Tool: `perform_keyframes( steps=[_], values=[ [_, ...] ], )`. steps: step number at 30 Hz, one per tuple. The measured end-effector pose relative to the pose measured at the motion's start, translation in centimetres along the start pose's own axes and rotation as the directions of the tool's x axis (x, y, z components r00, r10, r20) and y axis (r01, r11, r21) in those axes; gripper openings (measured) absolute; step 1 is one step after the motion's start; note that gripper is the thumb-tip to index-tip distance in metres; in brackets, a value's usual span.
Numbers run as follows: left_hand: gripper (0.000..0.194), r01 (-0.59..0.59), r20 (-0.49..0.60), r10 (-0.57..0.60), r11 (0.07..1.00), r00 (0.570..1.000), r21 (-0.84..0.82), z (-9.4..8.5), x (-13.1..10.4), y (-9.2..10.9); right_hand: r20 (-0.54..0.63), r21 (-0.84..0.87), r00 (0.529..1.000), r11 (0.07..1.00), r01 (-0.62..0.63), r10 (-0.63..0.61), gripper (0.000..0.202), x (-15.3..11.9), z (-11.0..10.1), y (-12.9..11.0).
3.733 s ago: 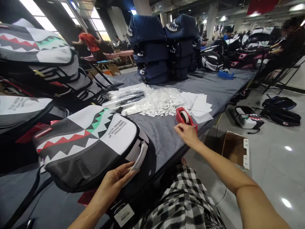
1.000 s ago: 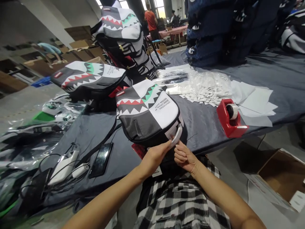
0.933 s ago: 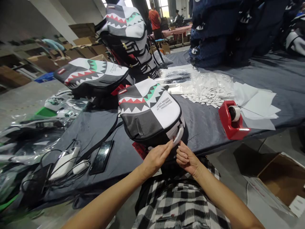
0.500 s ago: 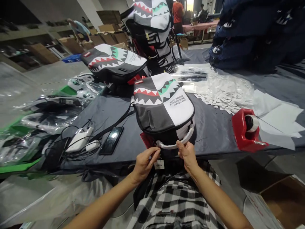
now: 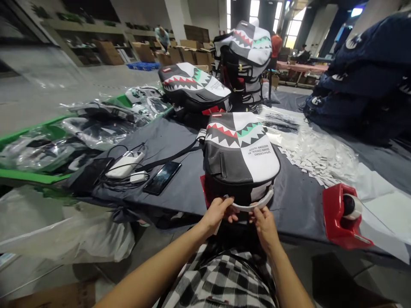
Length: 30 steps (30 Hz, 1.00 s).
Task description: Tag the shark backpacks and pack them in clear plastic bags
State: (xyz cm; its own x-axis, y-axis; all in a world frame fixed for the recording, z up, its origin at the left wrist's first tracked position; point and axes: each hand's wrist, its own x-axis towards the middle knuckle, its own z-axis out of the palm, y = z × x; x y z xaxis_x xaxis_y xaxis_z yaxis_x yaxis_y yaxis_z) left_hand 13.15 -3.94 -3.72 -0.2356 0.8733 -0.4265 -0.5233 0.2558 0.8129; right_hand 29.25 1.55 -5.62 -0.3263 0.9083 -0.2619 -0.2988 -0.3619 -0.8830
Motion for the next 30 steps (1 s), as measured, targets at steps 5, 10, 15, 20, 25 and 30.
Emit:
perform_keyframes(
  steps=[5, 10, 15, 20, 25, 30],
  values=[
    [0.029, 0.063, -0.009, -0.068, 0.953, 0.998, -0.296, 0.7, 0.3, 0.5, -0.068, 0.26, 0.991, 0.961, -0.091, 0.112, 0.05, 1.9, -0.4, -2.7],
    [0.031, 0.056, -0.025, -0.077, 0.882, 0.997, -0.469, 1.4, 0.8, -0.2, -0.042, 0.379, 0.992, 0.92, -0.097, 0.122, 0.037, 2.9, 0.9, -3.0],
    [0.029, 0.068, -0.011, -0.086, 0.858, 0.996, -0.509, 0.2, 0.1, -0.6, 0.002, 0.371, 0.998, 0.927, -0.057, 0.061, 0.043, 2.0, 1.6, -2.3],
    [0.046, 0.077, 0.009, -0.077, 0.972, 0.997, -0.221, -1.6, -2.9, -0.7, -0.021, 0.374, 0.996, 0.925, -0.075, 0.09, 0.043, 1.8, 1.8, -2.6],
    [0.047, -0.119, -0.169, 0.076, 0.957, 0.983, -0.266, -1.0, -3.9, -0.1, 0.013, 0.325, 0.999, 0.944, -0.049, 0.048, 0.049, 2.0, 1.7, -2.6],
    [0.03, 0.019, -0.278, -0.139, 0.919, 0.951, -0.393, 0.5, -2.0, 1.3, 0.047, 0.283, 0.998, 0.958, -0.043, 0.031, 0.048, 1.7, 1.6, -2.5]
  ],
)
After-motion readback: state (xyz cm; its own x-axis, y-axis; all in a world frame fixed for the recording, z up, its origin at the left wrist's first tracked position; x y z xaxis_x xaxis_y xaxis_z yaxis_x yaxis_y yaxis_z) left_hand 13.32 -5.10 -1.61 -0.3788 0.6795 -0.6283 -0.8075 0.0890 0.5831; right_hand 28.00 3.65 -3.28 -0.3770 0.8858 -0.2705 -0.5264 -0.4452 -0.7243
